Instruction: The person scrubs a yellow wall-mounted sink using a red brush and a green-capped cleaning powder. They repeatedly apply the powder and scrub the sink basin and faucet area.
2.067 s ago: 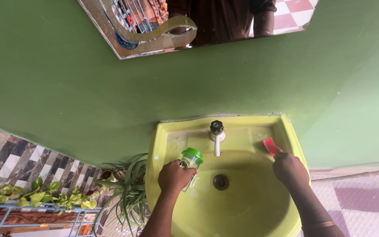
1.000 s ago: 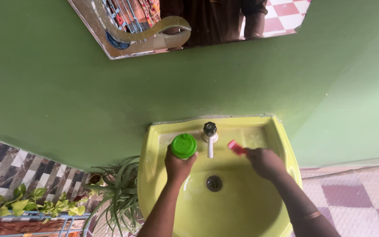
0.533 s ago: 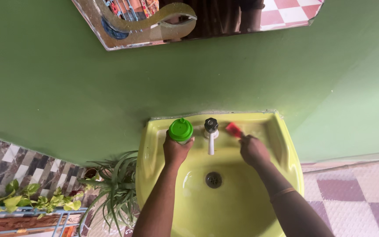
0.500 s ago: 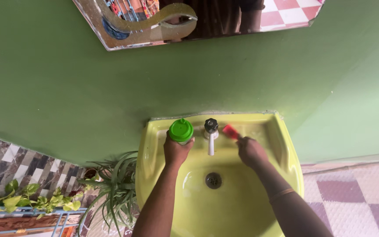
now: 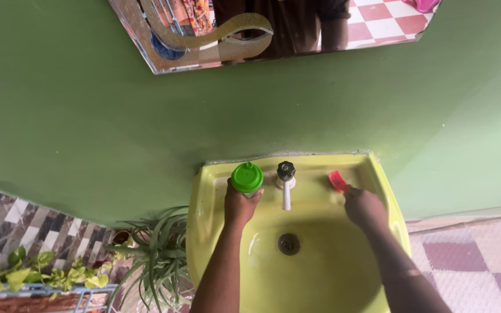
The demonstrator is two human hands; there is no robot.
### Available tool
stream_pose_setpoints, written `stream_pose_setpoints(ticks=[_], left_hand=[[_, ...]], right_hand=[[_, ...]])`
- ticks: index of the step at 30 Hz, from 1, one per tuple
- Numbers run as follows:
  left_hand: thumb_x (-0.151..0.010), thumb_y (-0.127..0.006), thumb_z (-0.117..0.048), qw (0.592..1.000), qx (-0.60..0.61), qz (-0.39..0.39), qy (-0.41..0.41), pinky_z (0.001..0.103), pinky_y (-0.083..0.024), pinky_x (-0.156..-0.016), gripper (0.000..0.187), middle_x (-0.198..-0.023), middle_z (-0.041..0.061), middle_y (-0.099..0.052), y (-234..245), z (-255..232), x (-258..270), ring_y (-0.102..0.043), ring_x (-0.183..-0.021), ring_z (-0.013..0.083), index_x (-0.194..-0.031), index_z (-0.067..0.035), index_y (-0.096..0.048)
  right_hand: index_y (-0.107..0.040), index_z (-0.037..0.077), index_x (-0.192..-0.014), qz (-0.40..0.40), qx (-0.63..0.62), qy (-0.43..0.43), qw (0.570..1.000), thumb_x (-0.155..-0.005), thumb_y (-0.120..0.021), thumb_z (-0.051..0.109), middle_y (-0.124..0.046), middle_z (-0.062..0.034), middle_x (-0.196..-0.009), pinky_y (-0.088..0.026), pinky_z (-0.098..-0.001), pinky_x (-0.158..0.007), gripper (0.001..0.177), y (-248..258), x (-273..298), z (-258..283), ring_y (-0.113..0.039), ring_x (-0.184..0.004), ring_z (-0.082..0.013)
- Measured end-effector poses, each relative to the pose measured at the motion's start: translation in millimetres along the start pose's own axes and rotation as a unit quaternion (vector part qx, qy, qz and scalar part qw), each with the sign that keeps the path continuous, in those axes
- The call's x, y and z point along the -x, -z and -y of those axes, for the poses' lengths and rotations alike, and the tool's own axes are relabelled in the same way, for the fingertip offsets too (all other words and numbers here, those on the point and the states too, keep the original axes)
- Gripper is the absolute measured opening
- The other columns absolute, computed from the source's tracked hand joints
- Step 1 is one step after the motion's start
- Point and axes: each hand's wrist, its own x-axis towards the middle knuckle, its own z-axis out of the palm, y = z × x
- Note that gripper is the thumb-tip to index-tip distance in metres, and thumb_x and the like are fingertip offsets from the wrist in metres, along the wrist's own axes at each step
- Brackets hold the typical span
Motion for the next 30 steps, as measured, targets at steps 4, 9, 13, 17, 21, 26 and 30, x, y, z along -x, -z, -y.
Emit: stream_pose_setpoints(ticks=[4,9,13,17,21,26,30], left_hand=[[-0.071,-0.090,-0.034,1.000,0.009,0.001,-0.006,0.046,-0.057,-0.090,0.072,-0.120,0.019,-0.068,0,0,3,-0.068,-0.109,0.0382,-0.126,-0.008,-0.052],[-0.074,-0.089,-0.035,1.000,-0.005,0.013,-0.021,0.047,-0.057,-0.089,0.069,-0.121,0.018,-0.067,0,7,-1,-0.068,-0.107,0.0378,-0.126,-0.008,-0.052],[-0.072,-0.089,-0.035,0.999,0.010,0.003,-0.038,0.048,-0.057,-0.087,0.070,-0.119,0.018,-0.067,2,7,-1,-0.068,-0.106,0.0388,-0.126,-0.008,-0.053],[-0.073,-0.089,-0.036,0.999,0.004,0.007,-0.032,0.049,-0.057,-0.086,0.069,-0.118,0.018,-0.068,0,10,-4,-0.068,-0.104,0.0400,-0.125,-0.008,-0.053],[-0.070,-0.090,-0.037,0.999,-0.008,0.005,-0.038,0.050,-0.057,-0.084,0.071,-0.115,0.019,-0.068,-1,13,-4,-0.068,-0.103,0.0409,-0.124,-0.008,-0.053],[-0.070,-0.089,-0.038,0.999,-0.008,-0.002,-0.039,0.050,-0.058,-0.081,0.070,-0.111,0.019,-0.071,3,6,-3,-0.070,-0.100,0.0409,-0.122,-0.009,-0.053],[-0.071,-0.088,-0.039,0.998,-0.028,0.041,0.026,0.048,-0.060,-0.081,0.069,-0.106,0.017,-0.074,8,-1,-6,-0.073,-0.096,0.0389,-0.122,-0.010,-0.052]], right_hand=[[-0.077,0.021,-0.119,-0.003,0.000,-0.004,1.000,-0.100,-0.055,0.031,-0.075,-0.0194,-0.103,-0.055,-0.0527,-0.088,0.031,-32,-4,39,-0.071,-0.097,-0.0415],[-0.068,0.023,-0.127,0.063,-0.007,0.078,0.995,-0.096,-0.053,0.033,-0.072,-0.0236,-0.102,-0.054,-0.0538,-0.086,0.036,-31,37,63,-0.069,-0.094,-0.0446],[-0.068,0.021,-0.128,0.003,-0.009,-0.005,1.000,-0.097,-0.049,0.029,-0.073,-0.0228,-0.106,-0.054,-0.0546,-0.087,0.038,-3,38,64,-0.070,-0.098,-0.0437],[-0.070,0.018,-0.126,-0.047,-0.005,-0.093,0.995,-0.099,-0.044,0.026,-0.075,-0.0211,-0.108,-0.055,-0.0542,-0.088,0.038,7,37,42,-0.072,-0.101,-0.0419],[-0.070,0.018,-0.124,0.021,0.057,-0.064,0.996,-0.100,-0.042,0.027,-0.074,-0.0191,-0.108,-0.056,-0.0525,-0.090,0.038,-23,33,54,-0.073,-0.101,-0.0404],[-0.067,0.017,-0.127,-0.066,0.026,-0.117,0.991,-0.100,-0.041,0.026,-0.075,-0.0205,-0.104,-0.056,-0.0539,-0.086,0.039,-2,22,17,-0.073,-0.098,-0.0415],[-0.064,0.021,-0.132,0.013,0.116,-0.032,0.993,-0.102,-0.036,0.030,-0.076,-0.0191,-0.102,-0.057,-0.0517,-0.089,0.042,-18,35,17,-0.075,-0.097,-0.0383]])
